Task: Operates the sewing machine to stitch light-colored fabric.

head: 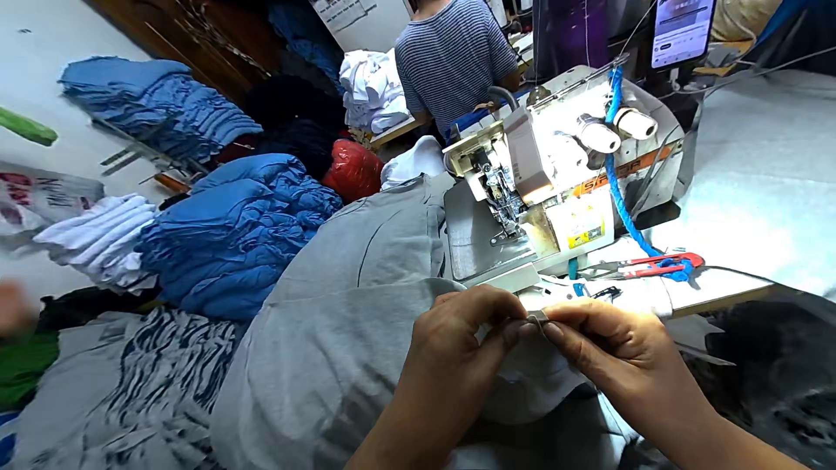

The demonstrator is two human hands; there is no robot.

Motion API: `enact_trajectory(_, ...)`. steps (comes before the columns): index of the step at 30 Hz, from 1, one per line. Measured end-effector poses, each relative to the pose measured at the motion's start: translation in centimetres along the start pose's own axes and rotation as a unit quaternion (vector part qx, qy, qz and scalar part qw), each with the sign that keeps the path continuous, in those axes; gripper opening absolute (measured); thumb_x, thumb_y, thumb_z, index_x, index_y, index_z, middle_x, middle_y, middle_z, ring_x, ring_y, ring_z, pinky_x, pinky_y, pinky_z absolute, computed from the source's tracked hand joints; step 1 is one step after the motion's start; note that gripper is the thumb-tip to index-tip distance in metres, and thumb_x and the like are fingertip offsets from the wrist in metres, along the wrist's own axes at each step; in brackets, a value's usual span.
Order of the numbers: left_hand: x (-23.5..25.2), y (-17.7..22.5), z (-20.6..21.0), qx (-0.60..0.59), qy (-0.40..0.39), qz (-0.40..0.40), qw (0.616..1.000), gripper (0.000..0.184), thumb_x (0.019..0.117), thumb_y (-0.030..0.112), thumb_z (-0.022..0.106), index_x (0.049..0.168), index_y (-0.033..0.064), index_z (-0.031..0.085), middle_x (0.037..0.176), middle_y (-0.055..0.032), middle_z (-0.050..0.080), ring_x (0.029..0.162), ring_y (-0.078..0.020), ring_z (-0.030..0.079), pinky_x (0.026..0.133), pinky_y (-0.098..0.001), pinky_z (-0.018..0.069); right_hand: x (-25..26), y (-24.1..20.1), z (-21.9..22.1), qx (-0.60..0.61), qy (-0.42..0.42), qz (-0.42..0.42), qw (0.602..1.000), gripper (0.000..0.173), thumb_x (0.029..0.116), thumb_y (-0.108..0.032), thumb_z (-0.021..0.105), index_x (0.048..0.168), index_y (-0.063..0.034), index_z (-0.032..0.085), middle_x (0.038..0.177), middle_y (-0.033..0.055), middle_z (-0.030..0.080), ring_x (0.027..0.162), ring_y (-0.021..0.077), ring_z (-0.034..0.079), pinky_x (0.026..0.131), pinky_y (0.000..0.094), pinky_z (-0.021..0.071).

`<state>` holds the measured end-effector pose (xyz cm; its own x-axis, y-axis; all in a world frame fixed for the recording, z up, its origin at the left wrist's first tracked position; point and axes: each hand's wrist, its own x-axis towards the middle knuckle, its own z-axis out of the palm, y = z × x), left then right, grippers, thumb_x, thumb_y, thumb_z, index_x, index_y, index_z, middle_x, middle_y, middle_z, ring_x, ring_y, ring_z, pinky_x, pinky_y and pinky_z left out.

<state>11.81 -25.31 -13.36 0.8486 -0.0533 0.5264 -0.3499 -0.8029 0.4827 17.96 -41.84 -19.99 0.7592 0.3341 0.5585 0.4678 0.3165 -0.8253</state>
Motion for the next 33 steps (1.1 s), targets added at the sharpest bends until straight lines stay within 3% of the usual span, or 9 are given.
enact_trajectory(3,0.0,0.0,-0.3,-0.003,-0.013,-0.005,1.000,0.009,0.0921,0.029,0.070,0.090,0.0209,0.070,0.088,0.0134,0.067,0.089,0.0046,0.063,0.081,-0.0150,0.0517,-0.1,0.0,-0.3,-0.009,-0.021,-0.028,0.999,0.015,0.0979,-0.014,0.062,0.098,-0.0055,0.074,0.082,-0.0065,0.071,0.072,-0.0097,0.062,0.067,0.0063,0.0520)
enact_trajectory(6,0.0,0.3,-0.6,-0.001,-0.021,-0.004,1.000,0.012,0.0928,0.031,0.070,0.096,0.0194,0.071,0.107,0.0093,0.068,0.106,0.0024,0.063,0.089,-0.0150,0.0527,-0.1,-0.3,-0.6,-0.022,-0.042,-0.045,0.998,0.018,0.0994,-0.015,0.059,0.100,-0.0048,0.074,0.082,-0.0057,0.069,0.071,-0.0093,0.060,0.066,0.0061,0.0506)
enact_trajectory(8,0.0,0.5,-0.9,0.004,-0.045,0.003,0.999,0.020,0.0963,0.030,0.066,0.108,0.0162,0.073,0.120,0.0064,0.070,0.119,-0.0015,0.061,0.100,-0.0229,0.0509,0.0,-0.6,-0.6,-0.031,-0.053,-0.057,0.997,0.020,0.1009,-0.017,0.058,0.100,-0.0046,0.073,0.081,-0.0054,0.068,0.071,-0.0088,0.059,0.065,0.0062,0.0498)
enact_trajectory(9,0.0,0.6,-1.1,0.012,-0.060,0.013,0.998,0.021,0.0981,0.030,0.063,0.110,0.0159,0.074,0.118,0.0069,0.072,0.121,-0.0032,0.062,0.105,-0.0289,0.0491,0.0,-0.7,-0.6,-0.033,-0.057,-0.062,0.996,0.021,0.1014,-0.017,0.057,0.100,-0.0042,0.073,0.082,-0.0048,0.068,0.071,-0.0083,0.060,0.066,0.0066,0.0502)
enact_trajectory(11,0.0,0.5,-1.4,0.030,-0.066,0.030,0.997,0.017,0.0979,0.027,0.062,0.101,0.0169,0.076,0.101,0.0112,0.074,0.107,0.0001,0.067,0.108,-0.0345,0.0478,0.1,-0.8,-0.3,-0.024,-0.060,-0.065,0.996,0.020,0.1007,-0.017,0.058,0.099,-0.0030,0.072,0.083,-0.0038,0.069,0.073,-0.0078,0.060,0.067,0.0072,0.0506)
enact_trajectory(14,0.1,0.4,-2.1,0.041,-0.045,0.043,0.997,0.012,0.0956,0.024,0.065,0.092,0.0171,0.074,0.088,0.0136,0.072,0.092,0.0036,0.067,0.105,-0.0280,0.0493,-0.5,0.0,-0.1,0.029,-0.079,-0.057,0.995,0.016,0.1007,-0.014,0.060,0.109,-0.0029,0.066,0.090,-0.0018,0.071,0.082,-0.0045,0.066,0.076,0.0116,0.0559)
enact_trajectory(20,0.2,-0.2,-4.4,-0.031,-0.023,0.035,0.999,0.013,0.1005,0.029,0.062,0.100,0.0205,0.072,0.095,0.0158,0.070,0.096,0.0023,0.067,0.102,-0.0261,0.0539,-5.5,6.2,-1.1,0.019,-0.094,-0.052,0.994,0.019,0.1032,-0.020,0.058,0.113,-0.0034,0.057,0.098,0.0025,0.071,0.094,-0.0032,0.066,0.087,0.0139,0.0535)
enact_trajectory(25,0.7,-1.2,-5.0,-0.085,-0.018,0.039,0.995,0.011,0.1022,0.028,0.060,0.104,0.0235,0.069,0.095,0.0182,0.067,0.086,0.0072,0.064,0.078,-0.0091,0.0536,-8.9,9.4,-1.6,-0.025,-0.066,-0.016,0.997,0.017,0.1031,-0.019,0.059,0.114,-0.0068,0.060,0.109,0.0025,0.071,0.107,-0.0019,0.065,0.095,0.0155,0.0519)
enact_trajectory(33,1.6,-1.5,-5.2,-0.109,-0.005,0.052,0.993,0.011,0.1021,0.026,0.061,0.107,0.0247,0.070,0.099,0.0196,0.068,0.090,0.0068,0.065,0.081,-0.0093,0.0539,-9.0,10.0,-1.8,-0.063,-0.065,0.019,0.996,0.022,0.1013,-0.020,0.059,0.094,-0.0036,0.073,0.102,0.0058,0.073,0.104,0.0016,0.066,0.094,0.0148,0.0501)
